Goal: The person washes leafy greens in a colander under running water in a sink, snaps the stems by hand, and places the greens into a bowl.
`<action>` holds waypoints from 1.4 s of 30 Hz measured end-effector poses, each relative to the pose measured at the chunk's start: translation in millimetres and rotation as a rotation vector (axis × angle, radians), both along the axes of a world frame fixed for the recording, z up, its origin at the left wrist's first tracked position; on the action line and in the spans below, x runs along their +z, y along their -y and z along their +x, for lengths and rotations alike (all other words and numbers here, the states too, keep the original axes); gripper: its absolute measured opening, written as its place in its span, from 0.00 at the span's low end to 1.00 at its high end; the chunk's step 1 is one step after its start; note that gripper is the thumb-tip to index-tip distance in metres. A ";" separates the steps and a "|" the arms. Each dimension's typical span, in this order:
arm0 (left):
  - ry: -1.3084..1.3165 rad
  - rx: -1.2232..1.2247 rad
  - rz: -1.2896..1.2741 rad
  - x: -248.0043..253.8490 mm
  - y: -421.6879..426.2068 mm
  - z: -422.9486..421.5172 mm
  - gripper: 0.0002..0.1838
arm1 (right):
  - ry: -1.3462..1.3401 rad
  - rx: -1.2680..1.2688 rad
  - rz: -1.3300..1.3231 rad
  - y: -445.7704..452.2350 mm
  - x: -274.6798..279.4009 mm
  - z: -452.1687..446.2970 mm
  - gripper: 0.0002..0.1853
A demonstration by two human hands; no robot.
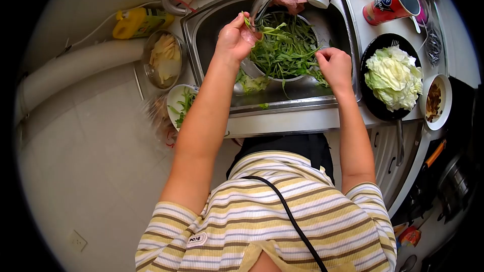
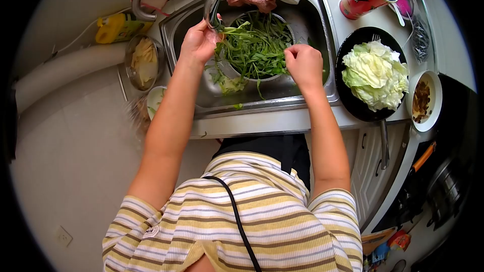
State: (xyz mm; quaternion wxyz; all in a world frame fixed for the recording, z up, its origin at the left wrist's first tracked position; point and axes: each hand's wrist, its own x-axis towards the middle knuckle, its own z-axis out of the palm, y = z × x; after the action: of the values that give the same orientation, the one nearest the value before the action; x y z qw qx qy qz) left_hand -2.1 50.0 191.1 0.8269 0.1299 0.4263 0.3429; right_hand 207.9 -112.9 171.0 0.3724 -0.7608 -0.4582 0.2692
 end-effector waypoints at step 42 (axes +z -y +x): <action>0.722 -0.158 -0.076 -18.9 1.2 37.9 0.12 | -0.439 -0.179 0.051 24.9 -43.5 5.1 0.08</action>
State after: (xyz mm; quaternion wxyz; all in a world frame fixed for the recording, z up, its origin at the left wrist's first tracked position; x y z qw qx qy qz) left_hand 35.8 48.8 172.2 0.9522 0.0026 0.1083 0.2856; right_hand 213.1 -137.8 127.6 0.5046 -0.7121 -0.3035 0.3824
